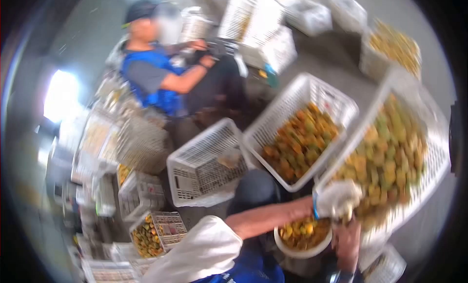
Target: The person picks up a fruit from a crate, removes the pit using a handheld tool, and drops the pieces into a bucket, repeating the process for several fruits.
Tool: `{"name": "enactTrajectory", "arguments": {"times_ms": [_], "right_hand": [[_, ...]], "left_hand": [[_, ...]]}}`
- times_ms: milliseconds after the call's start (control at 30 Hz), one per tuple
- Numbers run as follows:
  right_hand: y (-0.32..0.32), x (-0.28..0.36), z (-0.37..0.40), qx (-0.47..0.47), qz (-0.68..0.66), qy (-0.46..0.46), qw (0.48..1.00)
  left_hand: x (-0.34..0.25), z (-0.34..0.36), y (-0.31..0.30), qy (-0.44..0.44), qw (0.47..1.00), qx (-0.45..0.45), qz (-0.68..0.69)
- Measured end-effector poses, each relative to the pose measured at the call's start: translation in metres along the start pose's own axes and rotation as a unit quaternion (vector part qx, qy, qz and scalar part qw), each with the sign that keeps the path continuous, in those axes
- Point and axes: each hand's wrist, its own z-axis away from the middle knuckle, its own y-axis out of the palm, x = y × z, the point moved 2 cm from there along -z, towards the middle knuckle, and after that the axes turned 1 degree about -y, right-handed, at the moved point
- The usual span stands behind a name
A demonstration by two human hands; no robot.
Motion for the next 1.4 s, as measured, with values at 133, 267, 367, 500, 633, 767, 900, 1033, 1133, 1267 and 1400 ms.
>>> {"name": "enactTrajectory", "arguments": {"times_ms": [133,267,367,500,633,767,900,1033,1133,1267,1400], "right_hand": [[-0.01,-0.015,-0.016,-0.089,0.348,-0.104,0.927],[-0.01,-0.012,-0.011,-0.11,0.414,-0.103,0.898],[-0.011,-0.012,-0.009,-0.119,0.42,-0.105,0.894],[-0.019,-0.006,-0.011,-0.062,0.29,-0.07,0.952],[-0.023,0.005,0.001,0.029,0.131,0.009,0.991],[-0.012,-0.007,0.001,0.025,0.084,0.024,0.996],[-0.01,-0.047,-0.014,-0.097,0.336,-0.198,0.916],[-0.011,-0.032,0.003,-0.065,0.45,-0.096,0.885],[-0.016,-0.04,0.003,-0.063,0.362,-0.103,0.925],[-0.028,-0.004,0.013,0.092,0.047,0.051,0.993],[-0.026,-0.03,0.014,0.077,0.119,-0.042,0.989]], "left_hand": [[0.007,0.016,-0.002,-0.249,0.952,0.127,0.126],[0.0,0.015,0.007,-0.386,0.833,-0.056,0.392],[0.007,0.013,0.006,-0.379,0.868,-0.019,0.319],[-0.002,0.004,0.003,-0.384,0.873,0.003,0.301],[-0.008,0.005,0.004,-0.326,0.903,0.015,0.281],[-0.004,0.011,0.008,-0.294,0.93,0.013,0.22],[0.001,0.016,0.005,-0.377,0.875,0.063,0.297],[0.004,0.016,0.008,-0.404,0.856,0.08,0.312],[0.002,0.019,0.012,-0.385,0.867,0.079,0.308],[0.001,0.01,0.012,-0.346,0.886,0.067,0.302],[0.002,0.003,0.006,-0.4,0.85,-0.003,0.342]]}}
